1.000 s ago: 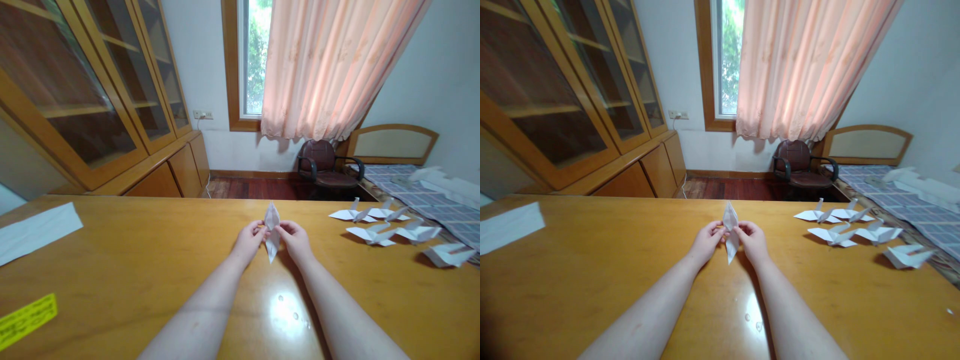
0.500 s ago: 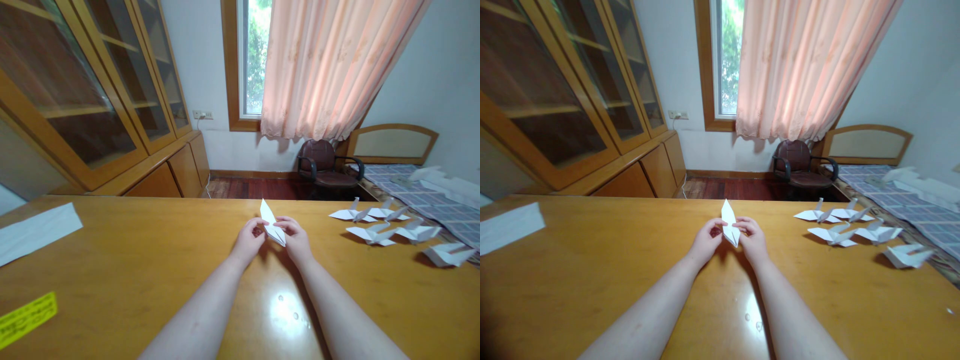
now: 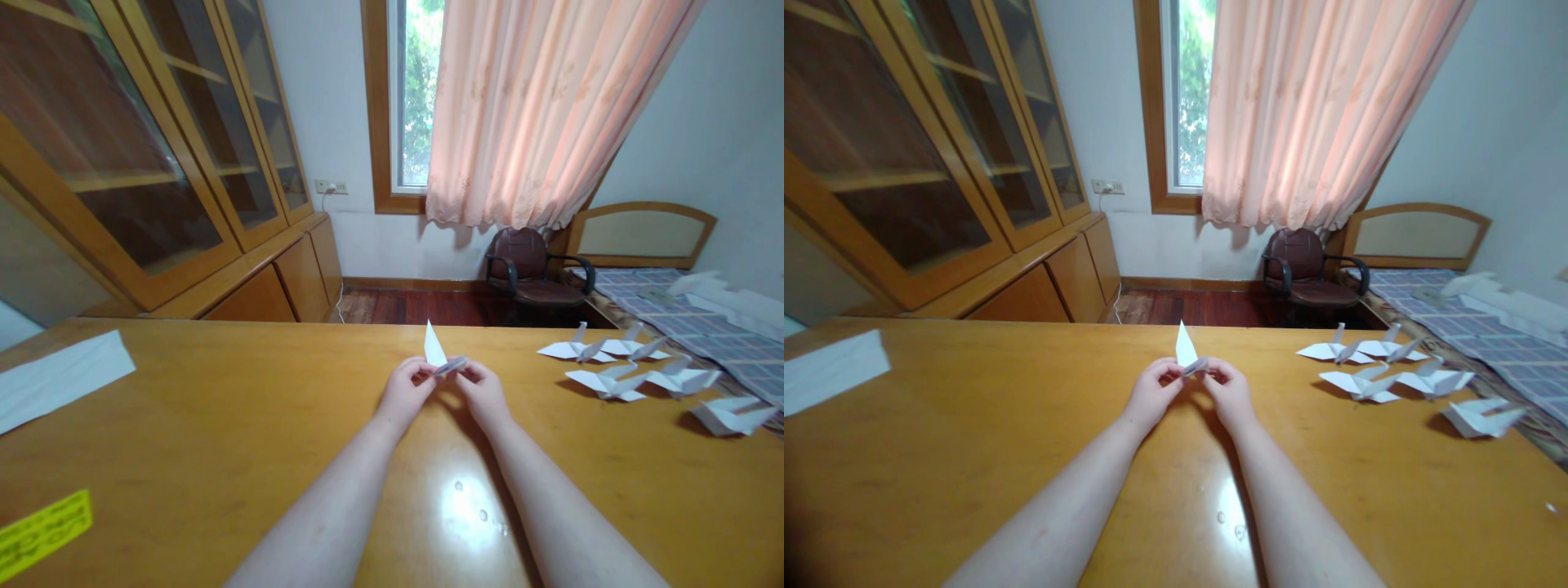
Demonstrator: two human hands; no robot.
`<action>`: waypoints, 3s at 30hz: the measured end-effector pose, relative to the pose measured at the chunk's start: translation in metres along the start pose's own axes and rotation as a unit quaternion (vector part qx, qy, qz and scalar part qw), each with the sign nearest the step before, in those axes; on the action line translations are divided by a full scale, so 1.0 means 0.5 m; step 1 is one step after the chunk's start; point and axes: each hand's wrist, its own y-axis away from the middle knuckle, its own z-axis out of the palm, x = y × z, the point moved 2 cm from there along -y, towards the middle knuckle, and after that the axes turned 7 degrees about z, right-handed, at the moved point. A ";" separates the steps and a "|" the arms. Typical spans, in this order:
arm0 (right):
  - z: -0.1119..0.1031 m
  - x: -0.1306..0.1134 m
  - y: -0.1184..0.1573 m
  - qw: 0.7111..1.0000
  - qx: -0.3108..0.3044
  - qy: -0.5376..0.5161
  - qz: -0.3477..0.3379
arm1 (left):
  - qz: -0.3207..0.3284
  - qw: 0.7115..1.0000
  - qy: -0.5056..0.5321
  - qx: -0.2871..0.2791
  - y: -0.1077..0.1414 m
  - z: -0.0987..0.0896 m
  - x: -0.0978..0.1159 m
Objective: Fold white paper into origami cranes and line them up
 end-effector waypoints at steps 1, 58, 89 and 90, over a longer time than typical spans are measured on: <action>0.001 -0.001 0.001 1.000 -0.008 -0.006 0.009 | -0.004 1.000 0.002 -0.001 0.000 0.000 0.001; 0.012 0.008 0.007 0.998 -0.022 -0.009 0.055 | -0.136 0.983 0.122 0.028 -0.002 0.007 -0.017; 0.016 0.028 0.001 0.996 -0.061 0.005 0.064 | -0.085 0.996 0.012 -0.011 0.004 0.002 -0.027; 0.015 0.030 0.000 0.996 -0.059 0.003 0.062 | -0.083 0.996 0.016 -0.013 0.004 0.003 -0.026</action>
